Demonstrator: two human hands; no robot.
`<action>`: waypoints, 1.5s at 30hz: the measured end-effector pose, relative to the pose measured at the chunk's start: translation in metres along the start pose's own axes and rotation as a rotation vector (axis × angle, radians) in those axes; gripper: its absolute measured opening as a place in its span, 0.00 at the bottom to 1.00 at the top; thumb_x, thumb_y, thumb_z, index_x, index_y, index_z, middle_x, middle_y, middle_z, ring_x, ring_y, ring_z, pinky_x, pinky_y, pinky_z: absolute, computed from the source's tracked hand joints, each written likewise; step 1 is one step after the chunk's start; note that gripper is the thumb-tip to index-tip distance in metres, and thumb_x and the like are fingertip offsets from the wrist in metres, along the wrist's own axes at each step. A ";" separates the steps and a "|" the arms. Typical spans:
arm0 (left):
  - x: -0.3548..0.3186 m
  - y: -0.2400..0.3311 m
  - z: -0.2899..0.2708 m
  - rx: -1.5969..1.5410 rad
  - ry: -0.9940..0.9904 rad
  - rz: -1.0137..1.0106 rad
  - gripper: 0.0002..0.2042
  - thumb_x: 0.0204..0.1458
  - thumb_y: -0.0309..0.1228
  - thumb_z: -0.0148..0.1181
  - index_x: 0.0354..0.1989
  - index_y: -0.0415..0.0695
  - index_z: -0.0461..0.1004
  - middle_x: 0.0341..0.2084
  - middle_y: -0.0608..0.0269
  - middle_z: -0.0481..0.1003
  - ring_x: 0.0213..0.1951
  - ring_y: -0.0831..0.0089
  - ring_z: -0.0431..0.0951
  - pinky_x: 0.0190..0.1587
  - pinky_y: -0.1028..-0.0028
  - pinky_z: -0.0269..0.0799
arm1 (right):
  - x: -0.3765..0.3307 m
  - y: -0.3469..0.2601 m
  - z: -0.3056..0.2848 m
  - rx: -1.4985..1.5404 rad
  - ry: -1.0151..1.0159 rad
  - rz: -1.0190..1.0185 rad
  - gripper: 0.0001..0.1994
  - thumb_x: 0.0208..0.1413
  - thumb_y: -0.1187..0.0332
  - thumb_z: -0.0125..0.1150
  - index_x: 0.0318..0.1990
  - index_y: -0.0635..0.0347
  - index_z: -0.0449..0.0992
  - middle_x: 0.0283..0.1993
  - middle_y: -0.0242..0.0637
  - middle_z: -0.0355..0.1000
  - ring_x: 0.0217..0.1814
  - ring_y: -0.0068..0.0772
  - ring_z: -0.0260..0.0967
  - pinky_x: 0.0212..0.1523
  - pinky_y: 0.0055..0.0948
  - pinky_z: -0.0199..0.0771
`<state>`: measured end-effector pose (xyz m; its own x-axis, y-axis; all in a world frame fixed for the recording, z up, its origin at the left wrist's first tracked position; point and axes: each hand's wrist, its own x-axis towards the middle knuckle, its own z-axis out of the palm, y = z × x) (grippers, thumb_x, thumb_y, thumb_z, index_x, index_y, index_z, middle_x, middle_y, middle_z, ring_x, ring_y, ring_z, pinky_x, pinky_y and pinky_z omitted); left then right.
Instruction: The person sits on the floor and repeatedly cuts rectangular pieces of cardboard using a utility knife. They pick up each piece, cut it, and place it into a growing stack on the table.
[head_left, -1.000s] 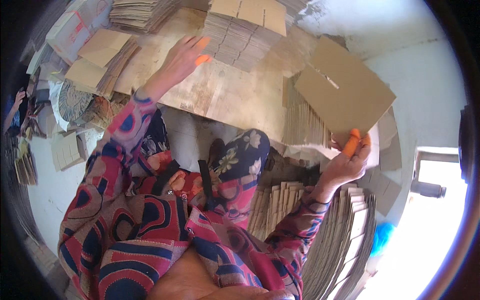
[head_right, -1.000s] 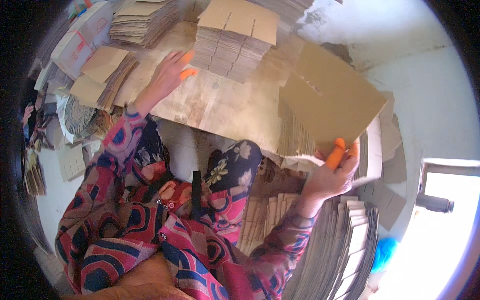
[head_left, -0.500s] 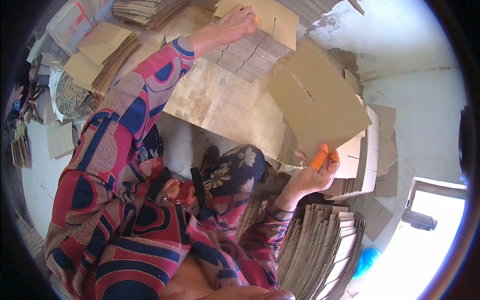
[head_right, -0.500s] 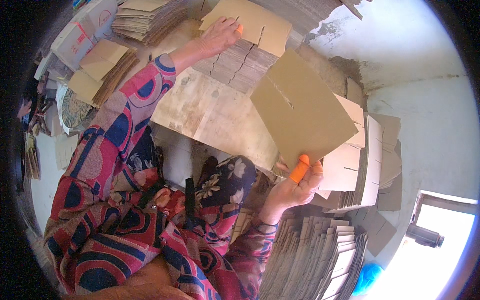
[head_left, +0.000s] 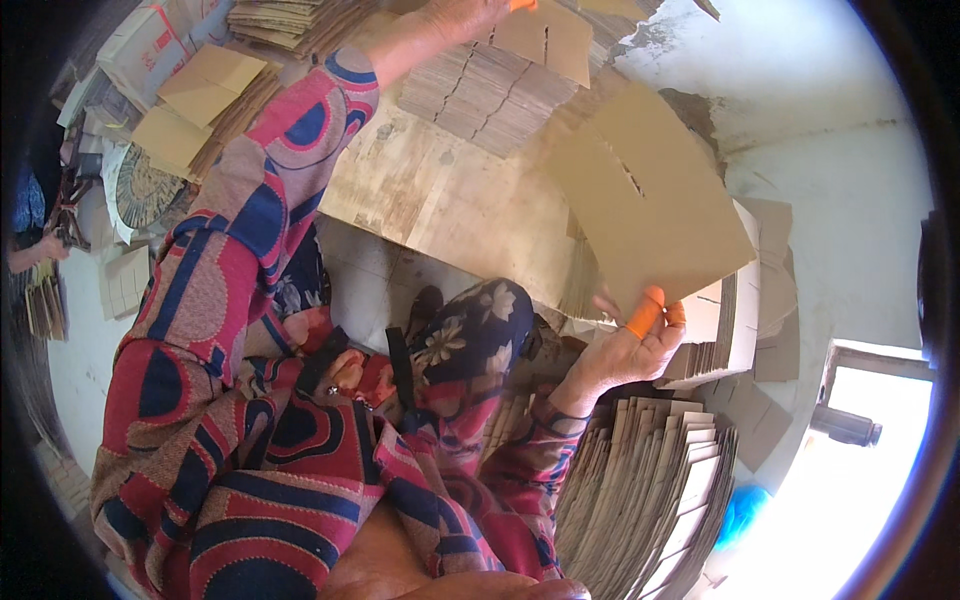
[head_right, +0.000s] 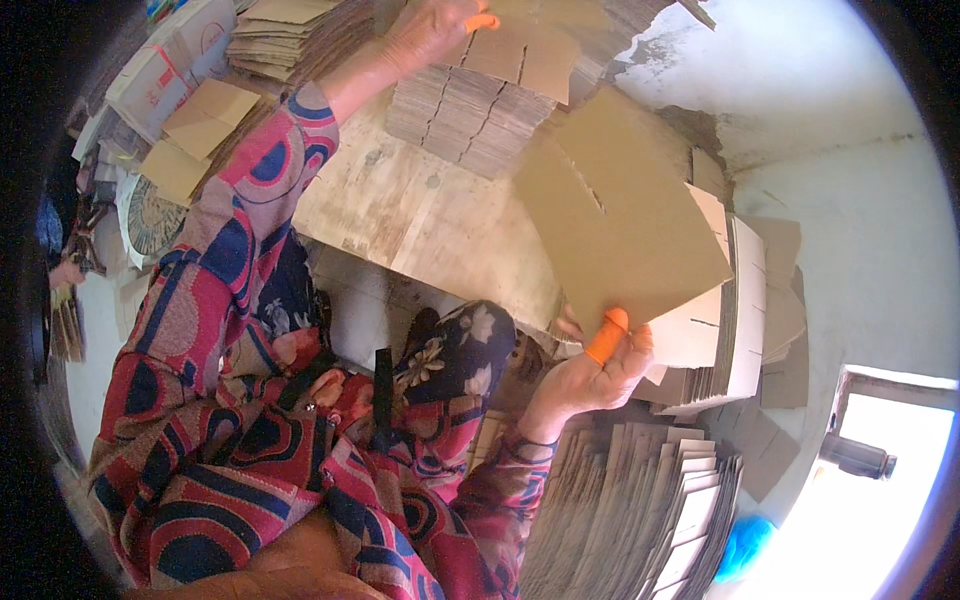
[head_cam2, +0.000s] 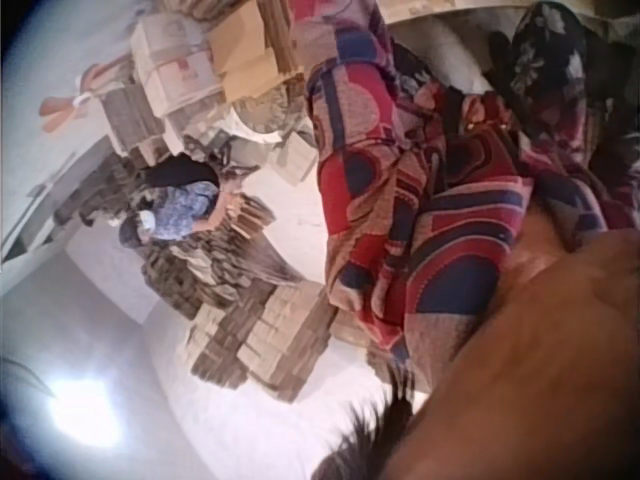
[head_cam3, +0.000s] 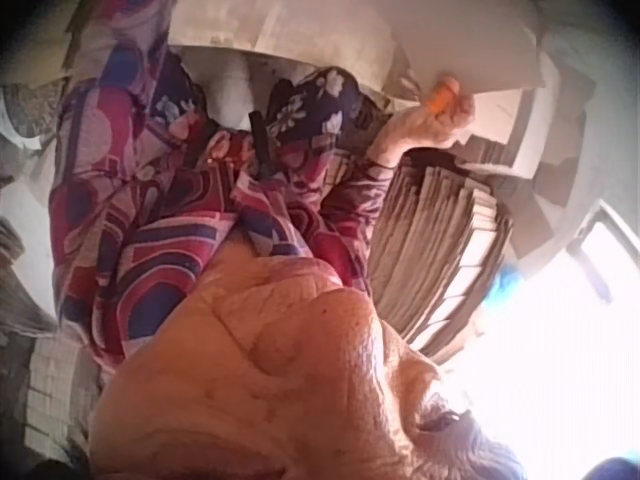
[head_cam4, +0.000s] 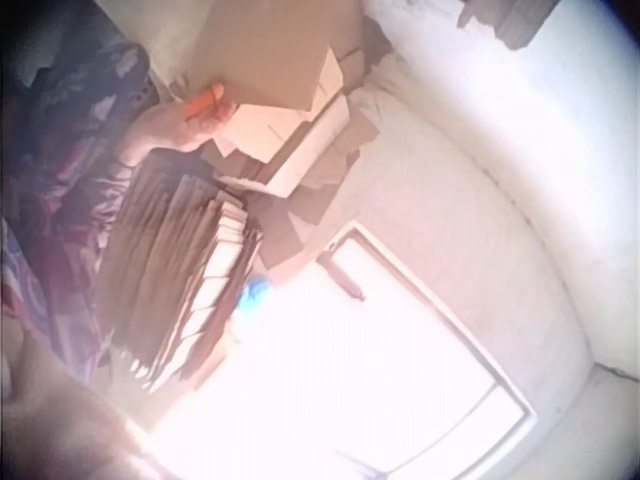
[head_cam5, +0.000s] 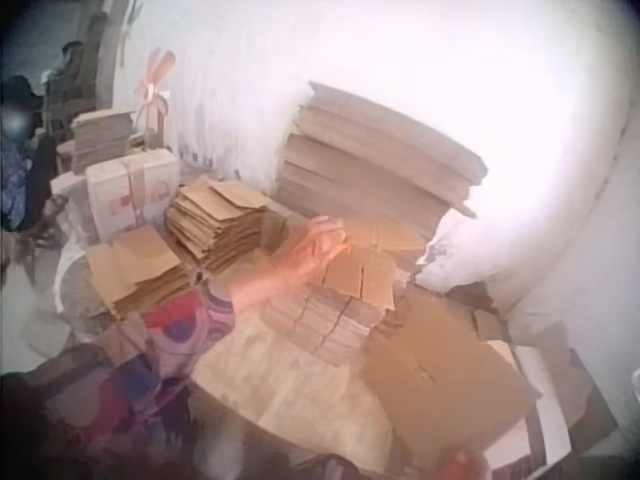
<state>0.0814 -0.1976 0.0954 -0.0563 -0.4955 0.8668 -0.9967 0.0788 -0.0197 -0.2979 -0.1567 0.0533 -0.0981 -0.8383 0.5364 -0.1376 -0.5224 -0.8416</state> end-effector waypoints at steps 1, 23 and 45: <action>0.015 0.014 -0.017 0.043 0.102 0.120 0.03 0.49 0.25 0.54 0.30 0.40 0.69 0.27 0.52 0.72 0.31 0.54 0.73 0.34 0.62 0.70 | -0.001 0.000 -0.006 0.039 0.017 -0.011 0.12 0.61 0.76 0.53 0.51 0.70 0.69 0.47 0.44 0.74 0.39 0.28 0.75 0.25 0.20 0.79; -0.129 0.112 -0.067 -0.282 -0.912 -0.372 0.06 0.43 0.26 0.59 0.28 0.38 0.73 0.29 0.48 0.73 0.39 0.50 0.73 0.41 0.58 0.68 | 0.039 -0.092 -0.001 -0.224 -0.283 -0.041 0.16 0.59 0.76 0.55 0.56 0.64 0.73 0.33 0.32 0.78 0.19 0.12 0.64 0.16 0.16 0.67; -0.146 0.107 -0.054 -0.370 -0.636 -0.339 0.06 0.38 0.24 0.60 0.24 0.33 0.73 0.26 0.41 0.74 0.34 0.44 0.77 0.33 0.53 0.70 | 0.050 -0.082 0.047 -0.257 -0.736 0.061 0.16 0.58 0.74 0.58 0.54 0.67 0.73 0.28 0.36 0.77 0.14 0.15 0.61 0.14 0.19 0.62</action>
<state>-0.0143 -0.0704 -0.0061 0.1119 -0.9320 0.3446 -0.8880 0.0619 0.4556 -0.2457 -0.1636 0.1461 0.5540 -0.7990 0.2338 -0.3854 -0.4951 -0.7787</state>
